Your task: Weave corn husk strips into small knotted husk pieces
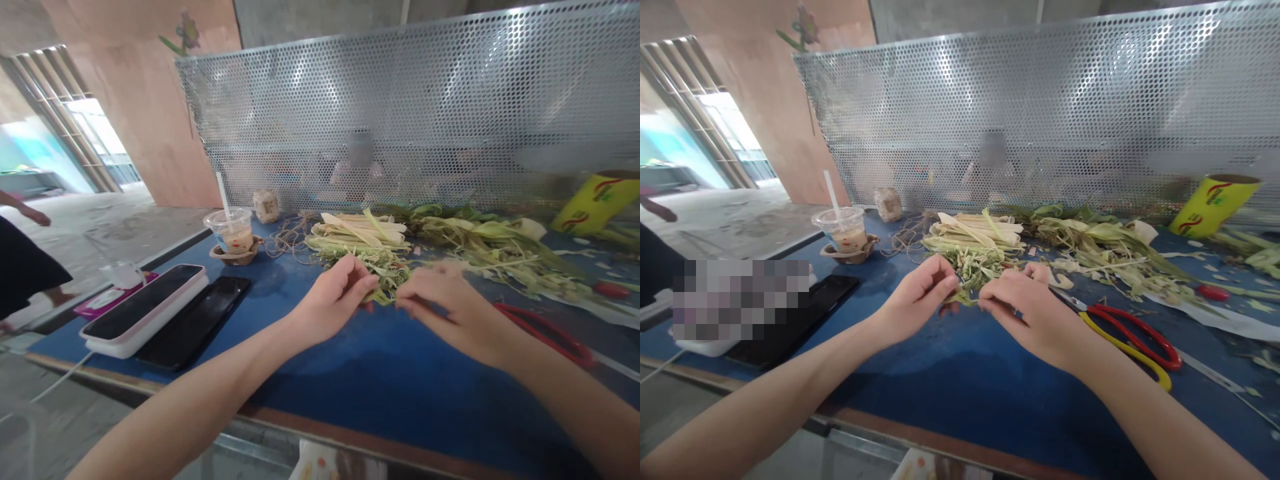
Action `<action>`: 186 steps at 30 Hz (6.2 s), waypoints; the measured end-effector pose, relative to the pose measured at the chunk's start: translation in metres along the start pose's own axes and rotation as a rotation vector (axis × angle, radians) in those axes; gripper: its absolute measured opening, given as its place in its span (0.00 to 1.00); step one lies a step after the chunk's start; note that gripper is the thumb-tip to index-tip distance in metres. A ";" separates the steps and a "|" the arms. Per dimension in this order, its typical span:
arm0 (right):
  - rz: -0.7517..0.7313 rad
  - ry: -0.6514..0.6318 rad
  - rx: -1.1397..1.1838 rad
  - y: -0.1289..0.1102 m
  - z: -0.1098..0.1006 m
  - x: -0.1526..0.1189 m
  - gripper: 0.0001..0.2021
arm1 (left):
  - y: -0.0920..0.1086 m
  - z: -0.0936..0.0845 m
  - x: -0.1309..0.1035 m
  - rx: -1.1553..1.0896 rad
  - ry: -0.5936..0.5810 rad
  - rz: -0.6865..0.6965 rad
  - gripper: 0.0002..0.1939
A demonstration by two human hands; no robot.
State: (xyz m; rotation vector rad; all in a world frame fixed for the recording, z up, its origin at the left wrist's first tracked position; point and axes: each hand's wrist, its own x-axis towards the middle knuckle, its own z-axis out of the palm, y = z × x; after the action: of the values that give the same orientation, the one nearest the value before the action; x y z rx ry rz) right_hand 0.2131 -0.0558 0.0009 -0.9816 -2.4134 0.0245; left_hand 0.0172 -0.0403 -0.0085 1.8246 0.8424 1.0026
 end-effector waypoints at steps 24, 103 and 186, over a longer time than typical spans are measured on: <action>0.457 -0.212 0.760 -0.015 0.021 0.004 0.13 | -0.003 0.007 -0.006 -0.001 -0.263 -0.183 0.54; 0.524 0.344 0.641 -0.011 0.037 0.001 0.07 | -0.001 0.002 -0.002 0.230 -0.028 -0.009 0.07; 0.424 -0.080 0.766 0.007 0.007 0.004 0.13 | -0.001 0.001 0.003 -0.235 -0.155 -0.064 0.13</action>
State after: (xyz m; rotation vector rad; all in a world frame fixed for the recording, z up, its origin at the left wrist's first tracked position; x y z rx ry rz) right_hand 0.2119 -0.0464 -0.0049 -1.0771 -1.9298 1.0626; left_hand 0.0190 -0.0381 -0.0087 1.6408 0.6558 0.8685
